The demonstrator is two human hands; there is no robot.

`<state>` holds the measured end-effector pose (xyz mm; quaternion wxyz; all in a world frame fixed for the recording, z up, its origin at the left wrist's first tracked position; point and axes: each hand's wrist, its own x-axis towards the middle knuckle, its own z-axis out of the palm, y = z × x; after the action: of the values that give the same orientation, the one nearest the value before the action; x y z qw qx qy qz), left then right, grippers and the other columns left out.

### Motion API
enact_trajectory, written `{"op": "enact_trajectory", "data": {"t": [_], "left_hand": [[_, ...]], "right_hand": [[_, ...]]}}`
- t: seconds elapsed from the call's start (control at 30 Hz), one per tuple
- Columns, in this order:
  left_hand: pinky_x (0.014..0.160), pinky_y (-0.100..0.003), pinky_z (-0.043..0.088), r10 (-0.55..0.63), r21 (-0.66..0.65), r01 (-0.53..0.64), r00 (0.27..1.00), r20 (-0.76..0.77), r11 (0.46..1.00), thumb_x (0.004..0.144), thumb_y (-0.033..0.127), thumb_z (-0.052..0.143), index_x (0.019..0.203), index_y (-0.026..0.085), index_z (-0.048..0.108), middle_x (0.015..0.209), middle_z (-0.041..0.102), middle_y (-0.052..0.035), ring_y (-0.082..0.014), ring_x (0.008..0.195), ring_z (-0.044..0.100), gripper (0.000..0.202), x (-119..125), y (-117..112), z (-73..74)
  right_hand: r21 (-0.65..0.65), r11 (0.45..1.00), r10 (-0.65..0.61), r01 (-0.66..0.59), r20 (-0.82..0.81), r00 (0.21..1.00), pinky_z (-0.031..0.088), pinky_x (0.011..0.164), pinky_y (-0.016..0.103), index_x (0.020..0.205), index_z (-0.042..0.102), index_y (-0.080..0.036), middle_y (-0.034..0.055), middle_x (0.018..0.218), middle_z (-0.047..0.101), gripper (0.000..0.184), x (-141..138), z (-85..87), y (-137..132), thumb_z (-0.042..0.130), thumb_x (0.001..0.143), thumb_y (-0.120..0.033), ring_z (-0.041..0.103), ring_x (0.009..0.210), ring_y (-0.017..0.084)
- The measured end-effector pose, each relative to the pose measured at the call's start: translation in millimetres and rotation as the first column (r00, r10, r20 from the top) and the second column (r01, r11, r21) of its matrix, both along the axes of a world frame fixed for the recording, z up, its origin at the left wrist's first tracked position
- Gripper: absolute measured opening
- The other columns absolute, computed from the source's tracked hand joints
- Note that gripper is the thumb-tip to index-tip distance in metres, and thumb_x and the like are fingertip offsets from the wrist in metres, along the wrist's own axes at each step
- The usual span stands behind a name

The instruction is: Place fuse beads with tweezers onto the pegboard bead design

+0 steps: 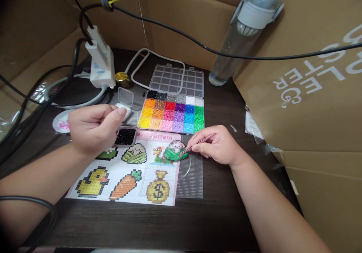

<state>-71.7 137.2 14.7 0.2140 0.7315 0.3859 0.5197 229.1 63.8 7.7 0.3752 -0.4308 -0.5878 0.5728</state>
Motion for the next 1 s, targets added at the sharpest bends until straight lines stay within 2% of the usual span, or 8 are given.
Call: {"op": "enact_trajectory", "data": {"t": [0.53,1.0], "left_hand": [[0.040,-0.027,0.022,0.029,-0.048,-0.030,0.999,-0.025,0.998,0.085,0.027,0.065,0.046,0.017,0.029,0.042,0.032,0.0032,-0.0057,0.042,0.028,0.054,-0.5,-1.1,-0.3],[0.041,-0.028,0.022,0.040,-0.045,-0.041,0.999,-0.027,0.998,0.085,0.027,0.065,0.047,0.017,0.027,0.043,0.030,0.0032,-0.0061,0.043,0.028,0.055,-0.3,-0.4,-1.1]], "right_hand": [[0.020,1.000,-0.001,-0.001,0.066,0.998,0.044,0.038,0.022,0.080,0.083,-0.019,0.0096,0.082,0.078,0.011,-1.5,1.1,0.1,0.080,0.081,-0.029,0.053,0.044,0.008],[0.018,1.000,0.001,-0.002,0.057,0.998,0.044,0.038,0.021,0.080,0.083,-0.019,0.0095,0.083,0.078,0.011,-1.4,1.0,-0.1,0.081,0.081,-0.030,0.053,0.044,0.008]]}}
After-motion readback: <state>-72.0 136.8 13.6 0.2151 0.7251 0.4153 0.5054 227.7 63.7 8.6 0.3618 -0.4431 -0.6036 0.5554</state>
